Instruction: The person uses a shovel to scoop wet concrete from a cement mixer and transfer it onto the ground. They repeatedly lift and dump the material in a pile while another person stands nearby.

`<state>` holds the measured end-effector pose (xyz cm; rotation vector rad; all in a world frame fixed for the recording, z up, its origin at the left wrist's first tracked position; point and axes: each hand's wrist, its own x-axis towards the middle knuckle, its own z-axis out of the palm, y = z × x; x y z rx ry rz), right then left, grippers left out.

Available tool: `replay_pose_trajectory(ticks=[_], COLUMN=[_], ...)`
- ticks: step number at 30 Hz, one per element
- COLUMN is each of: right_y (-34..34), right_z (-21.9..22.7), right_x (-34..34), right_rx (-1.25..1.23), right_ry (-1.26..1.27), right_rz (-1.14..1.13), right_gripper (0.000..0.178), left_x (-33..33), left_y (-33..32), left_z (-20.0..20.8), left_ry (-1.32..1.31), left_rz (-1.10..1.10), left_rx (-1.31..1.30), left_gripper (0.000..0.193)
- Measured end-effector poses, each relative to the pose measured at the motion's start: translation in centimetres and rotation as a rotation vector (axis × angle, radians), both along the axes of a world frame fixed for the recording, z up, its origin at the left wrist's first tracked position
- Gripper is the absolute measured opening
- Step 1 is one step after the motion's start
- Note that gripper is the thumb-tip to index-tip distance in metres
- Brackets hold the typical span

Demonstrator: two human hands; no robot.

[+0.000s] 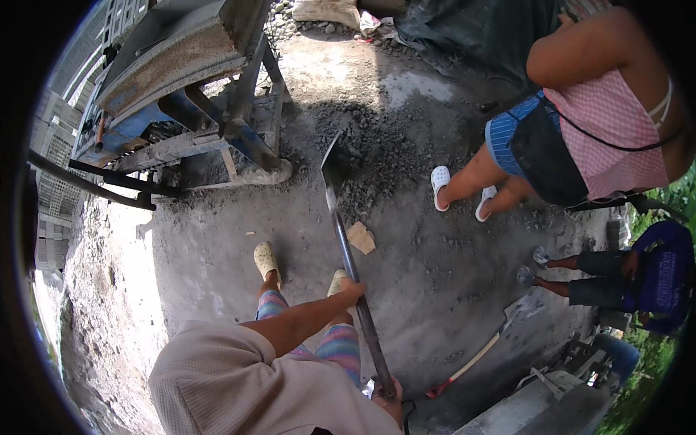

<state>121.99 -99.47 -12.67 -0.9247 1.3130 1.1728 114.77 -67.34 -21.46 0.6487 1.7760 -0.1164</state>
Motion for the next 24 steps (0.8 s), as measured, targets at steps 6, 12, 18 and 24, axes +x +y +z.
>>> replay_pose_trajectory(ticks=[6, 12, 18, 24], right_y=[11.7, 28.9, 43.0, 51.3], right_z=[4.2, 11.7, 15.0, 16.0], right_x=[-1.4, 1.3, 2.7, 6.1], right_rx=[0.005, 0.158, 0.288, 0.483], right_ry=[-0.283, -0.881, -0.977, -0.860], right_rz=[0.185, 0.457, 0.681, 0.726], right_gripper=[0.008, 0.009, 0.010, 0.010], left_x=[0.6, 0.9, 1.5, 5.0], left_y=[7.7, 15.8, 23.7, 29.9], left_z=[1.0, 0.5, -0.1, 0.1], left_ry=[-0.166, -0.668, -0.882, -0.927], left_rz=[0.113, 0.662, 0.984, 1.124], left_rx=[0.065, -0.152, -0.327, -0.270], left_gripper=[0.042, 0.017, 0.010, 0.010])
